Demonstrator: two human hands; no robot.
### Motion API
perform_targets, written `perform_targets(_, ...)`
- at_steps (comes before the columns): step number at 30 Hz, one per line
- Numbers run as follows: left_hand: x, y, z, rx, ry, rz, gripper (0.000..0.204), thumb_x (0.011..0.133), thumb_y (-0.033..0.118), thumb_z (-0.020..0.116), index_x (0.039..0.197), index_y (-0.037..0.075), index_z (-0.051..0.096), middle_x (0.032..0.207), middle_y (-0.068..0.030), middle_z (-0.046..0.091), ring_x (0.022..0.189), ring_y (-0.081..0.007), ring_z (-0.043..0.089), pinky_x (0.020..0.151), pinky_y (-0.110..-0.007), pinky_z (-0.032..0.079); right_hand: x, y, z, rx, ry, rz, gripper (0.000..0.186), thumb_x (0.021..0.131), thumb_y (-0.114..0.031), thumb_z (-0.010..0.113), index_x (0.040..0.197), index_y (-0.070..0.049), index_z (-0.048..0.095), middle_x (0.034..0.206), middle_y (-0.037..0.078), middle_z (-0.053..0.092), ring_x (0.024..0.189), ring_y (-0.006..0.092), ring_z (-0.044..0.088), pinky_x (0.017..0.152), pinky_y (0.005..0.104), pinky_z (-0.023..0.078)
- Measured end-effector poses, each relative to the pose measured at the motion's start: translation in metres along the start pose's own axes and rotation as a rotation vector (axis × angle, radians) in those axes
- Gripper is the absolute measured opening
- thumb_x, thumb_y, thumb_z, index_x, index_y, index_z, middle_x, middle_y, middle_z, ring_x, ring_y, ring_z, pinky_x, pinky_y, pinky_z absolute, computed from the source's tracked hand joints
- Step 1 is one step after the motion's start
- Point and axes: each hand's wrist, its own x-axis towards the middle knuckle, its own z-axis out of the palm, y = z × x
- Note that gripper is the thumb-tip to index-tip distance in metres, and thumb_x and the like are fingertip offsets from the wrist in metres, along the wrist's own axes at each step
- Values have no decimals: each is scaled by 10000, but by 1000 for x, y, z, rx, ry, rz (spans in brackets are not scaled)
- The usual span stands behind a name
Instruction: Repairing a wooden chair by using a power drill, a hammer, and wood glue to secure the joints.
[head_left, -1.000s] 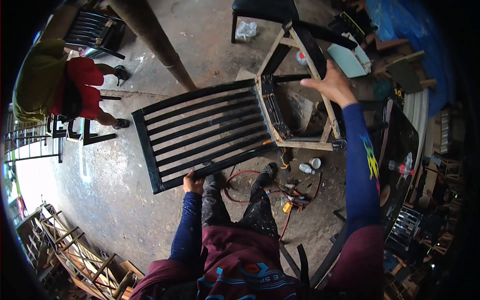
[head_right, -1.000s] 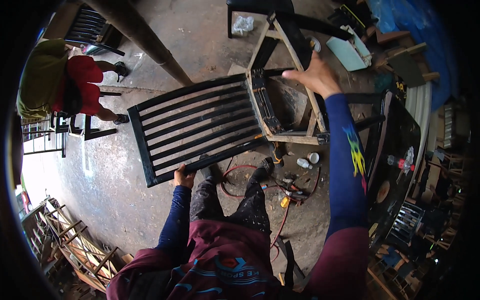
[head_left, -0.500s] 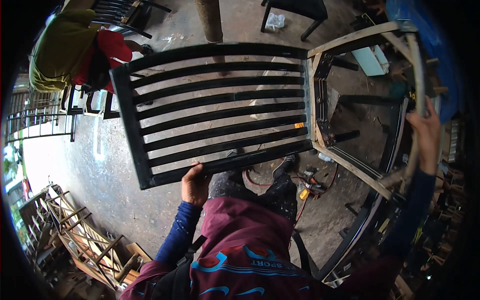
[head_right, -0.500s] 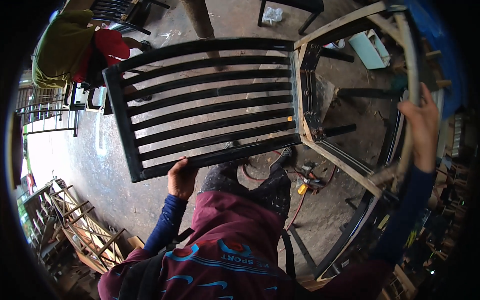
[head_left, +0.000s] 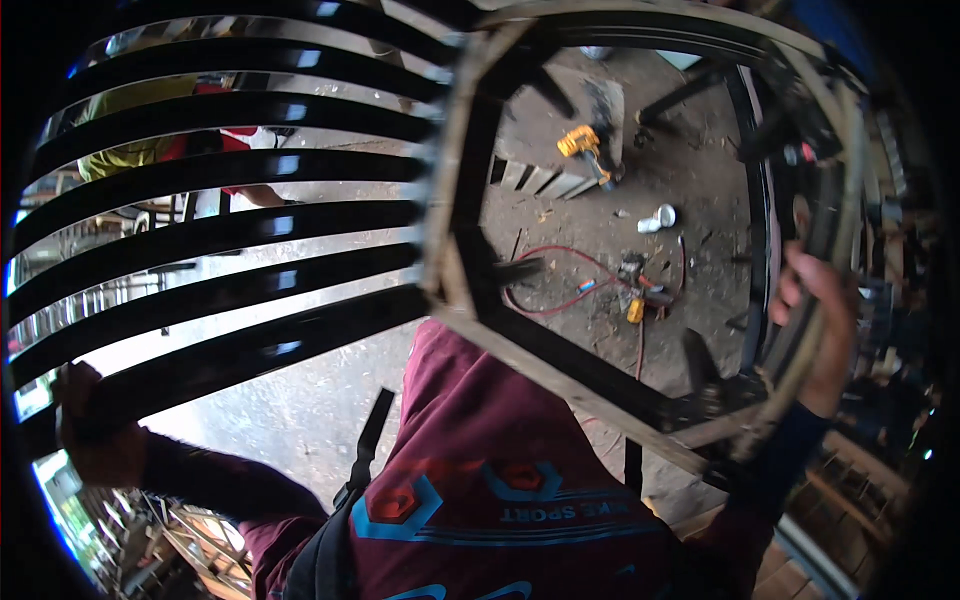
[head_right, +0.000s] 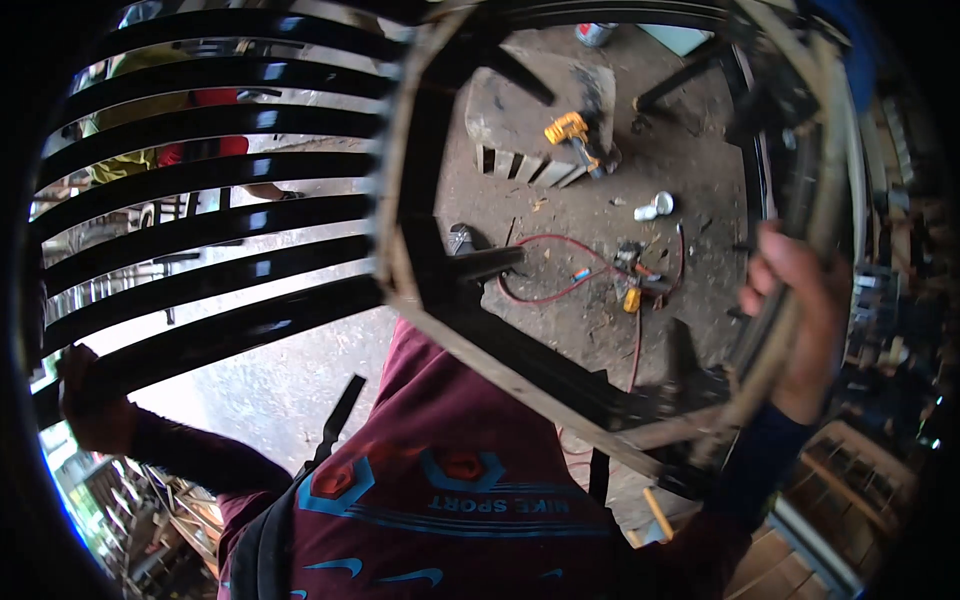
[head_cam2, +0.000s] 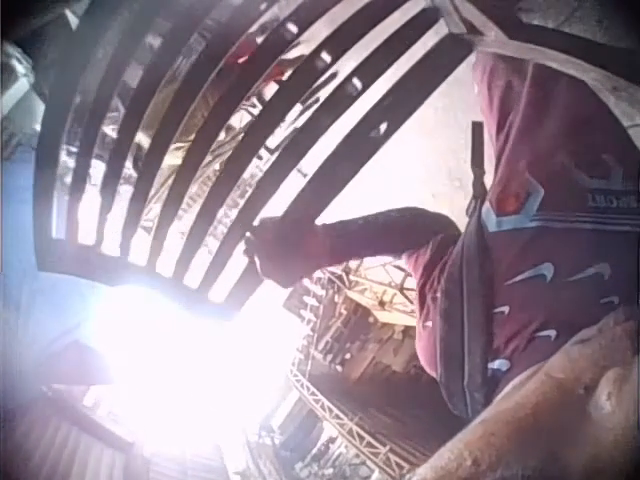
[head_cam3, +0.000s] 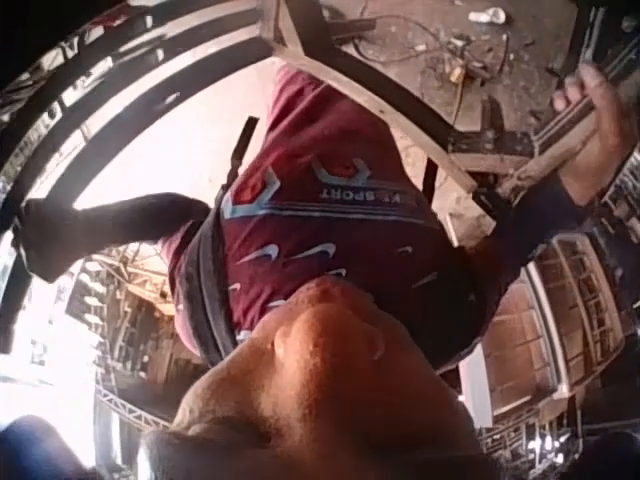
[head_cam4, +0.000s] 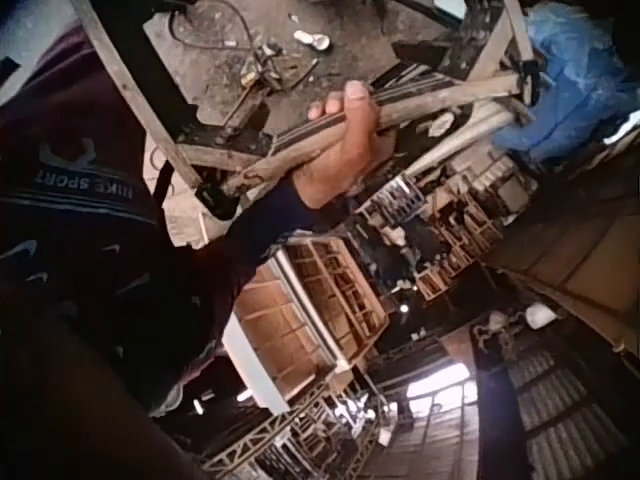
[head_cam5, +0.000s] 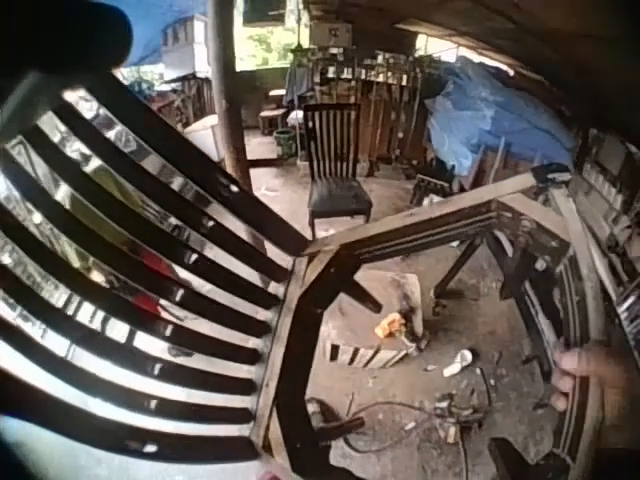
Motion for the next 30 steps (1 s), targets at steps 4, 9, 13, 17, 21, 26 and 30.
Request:
perform_targets(4,46,8,-114,-159,-271,560,361,944,-5,576,1254,-191,574,1248,-290,658,1162,-296,665,1072,-384,522,-78,98,-14,250,34,109,313,801,-147,767,1018,24,619,820,39,592,629,99,544,513,270,467)
perform_targets(9,47,92,-85,-492,-443,663,347,834,-48,687,1181,-52,700,1212,-179,711,1130,-277,688,981,-355,568,-190,221,-26,524,182,244,266,795,-110,738,987,9,599,789,53,575,598,133,546,497,300,477)
perform_targets(13,-10,118,63,-1221,-930,-37,358,795,54,600,1148,0,575,950,-101,569,893,-225,538,837,-356,468,-241,370,7,715,420,297,249,814,-31,678,1038,-21,569,824,45,574,611,142,546,495,317,475)
perform_targets(17,-151,158,199,-1427,-1380,-26,363,691,32,569,1053,36,564,884,-87,532,794,-239,535,807,-412,467,-270,522,90,786,763,378,275,821,-31,640,1076,-65,542,953,46,586,722,180,596,529,371,525)
perform_targets(21,-243,150,303,-1444,-1645,174,330,683,67,585,1009,26,556,853,-93,515,738,-249,532,765,-421,468,-266,610,142,815,937,504,245,812,-68,649,1044,-75,572,891,38,593,724,170,595,536,366,529)
perform_targets(26,-294,111,393,-1491,-1764,185,331,683,61,588,1012,27,568,866,-99,529,729,-252,531,760,-415,472,-254,696,189,811,1071,454,321,796,-75,662,1103,-76,567,873,21,593,740,147,575,602,336,515)
perform_targets(30,-303,65,439,-1505,-1818,191,340,702,74,599,1038,27,577,882,-91,539,776,-245,535,816,-432,468,-234,743,220,622,1102,334,308,849,-125,677,1109,-19,549,865,40,626,686,170,570,703,322,514)
